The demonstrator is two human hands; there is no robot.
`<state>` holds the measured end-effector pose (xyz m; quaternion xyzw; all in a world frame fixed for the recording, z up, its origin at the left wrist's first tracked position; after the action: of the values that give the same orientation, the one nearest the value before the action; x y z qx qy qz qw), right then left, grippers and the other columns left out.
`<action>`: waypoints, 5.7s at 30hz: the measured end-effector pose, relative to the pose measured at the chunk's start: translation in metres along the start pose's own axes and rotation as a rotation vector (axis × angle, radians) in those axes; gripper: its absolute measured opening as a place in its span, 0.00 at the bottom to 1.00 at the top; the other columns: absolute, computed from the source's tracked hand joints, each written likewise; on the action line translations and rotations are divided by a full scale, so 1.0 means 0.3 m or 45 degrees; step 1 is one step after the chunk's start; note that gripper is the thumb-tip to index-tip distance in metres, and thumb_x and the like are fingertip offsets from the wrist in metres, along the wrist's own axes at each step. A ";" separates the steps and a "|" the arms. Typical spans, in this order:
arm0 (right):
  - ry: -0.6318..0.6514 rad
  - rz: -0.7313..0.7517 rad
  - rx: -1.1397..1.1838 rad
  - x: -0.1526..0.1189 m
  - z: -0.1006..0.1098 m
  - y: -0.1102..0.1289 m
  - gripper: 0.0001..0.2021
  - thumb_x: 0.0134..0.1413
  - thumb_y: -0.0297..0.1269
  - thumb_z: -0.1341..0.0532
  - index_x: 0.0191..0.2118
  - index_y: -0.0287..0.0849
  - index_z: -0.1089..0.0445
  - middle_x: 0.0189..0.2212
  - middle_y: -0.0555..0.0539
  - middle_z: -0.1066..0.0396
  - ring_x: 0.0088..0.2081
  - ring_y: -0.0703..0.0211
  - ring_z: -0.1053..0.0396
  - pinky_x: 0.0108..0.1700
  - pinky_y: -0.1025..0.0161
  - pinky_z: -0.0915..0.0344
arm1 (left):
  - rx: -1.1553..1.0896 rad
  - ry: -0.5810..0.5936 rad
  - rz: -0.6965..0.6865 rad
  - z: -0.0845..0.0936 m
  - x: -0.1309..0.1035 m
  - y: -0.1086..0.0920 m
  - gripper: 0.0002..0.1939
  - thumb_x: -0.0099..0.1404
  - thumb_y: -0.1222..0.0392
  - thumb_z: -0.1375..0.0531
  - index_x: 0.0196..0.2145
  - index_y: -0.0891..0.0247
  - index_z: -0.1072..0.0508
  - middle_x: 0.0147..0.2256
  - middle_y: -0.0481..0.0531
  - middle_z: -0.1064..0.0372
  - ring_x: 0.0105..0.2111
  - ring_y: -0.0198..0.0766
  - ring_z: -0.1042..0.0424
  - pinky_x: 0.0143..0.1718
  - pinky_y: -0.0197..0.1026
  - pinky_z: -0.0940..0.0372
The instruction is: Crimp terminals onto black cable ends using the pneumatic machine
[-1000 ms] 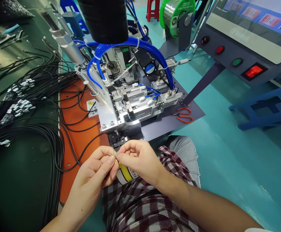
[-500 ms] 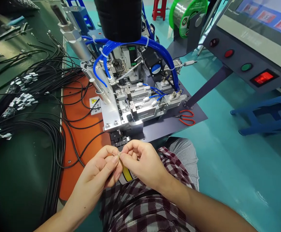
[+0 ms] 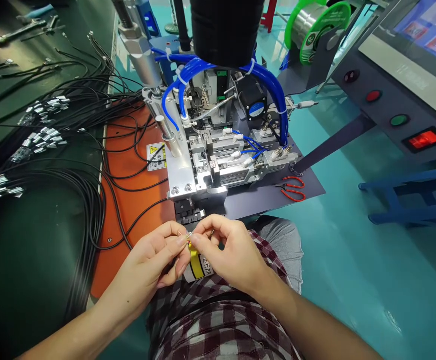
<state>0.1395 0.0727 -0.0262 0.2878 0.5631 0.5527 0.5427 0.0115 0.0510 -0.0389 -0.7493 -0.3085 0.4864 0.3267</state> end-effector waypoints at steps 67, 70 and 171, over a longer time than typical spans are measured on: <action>-0.015 -0.073 0.158 -0.031 -0.033 0.001 0.07 0.57 0.34 0.41 0.28 0.42 0.37 0.20 0.57 0.42 0.22 0.68 0.44 0.24 0.69 0.44 | 0.204 -0.247 0.042 0.043 -0.013 0.001 0.13 0.60 0.50 0.38 0.27 0.64 0.30 0.17 0.39 0.49 0.18 0.26 0.53 0.18 0.31 0.56; 0.007 -0.093 0.158 -0.024 -0.026 -0.005 0.06 0.57 0.35 0.40 0.30 0.41 0.35 0.20 0.56 0.40 0.22 0.68 0.42 0.25 0.68 0.43 | 0.208 -0.256 0.056 0.045 -0.013 0.003 0.14 0.59 0.50 0.38 0.27 0.64 0.30 0.17 0.39 0.49 0.18 0.26 0.52 0.19 0.31 0.55; -0.015 0.287 -0.017 0.162 0.047 -0.111 0.08 0.62 0.33 0.45 0.30 0.42 0.37 0.26 0.51 0.38 0.29 0.61 0.39 0.33 0.64 0.40 | 1.970 -0.293 -1.161 0.050 0.052 -0.074 0.19 0.67 0.66 0.50 0.53 0.60 0.30 0.33 0.52 0.37 0.27 0.38 0.34 0.25 0.39 0.39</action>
<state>0.1499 0.1145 -0.0687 0.3489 0.5202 0.6123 0.4824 -0.0005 0.0793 -0.0344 -0.0721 -0.1931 0.4532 0.8672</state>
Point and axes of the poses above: each hand's wrist, its own x-axis towards the middle knuckle, its own z-axis out of the back of the hand, y = z × x, the point moved 6 cm from there along x, towards the middle knuckle
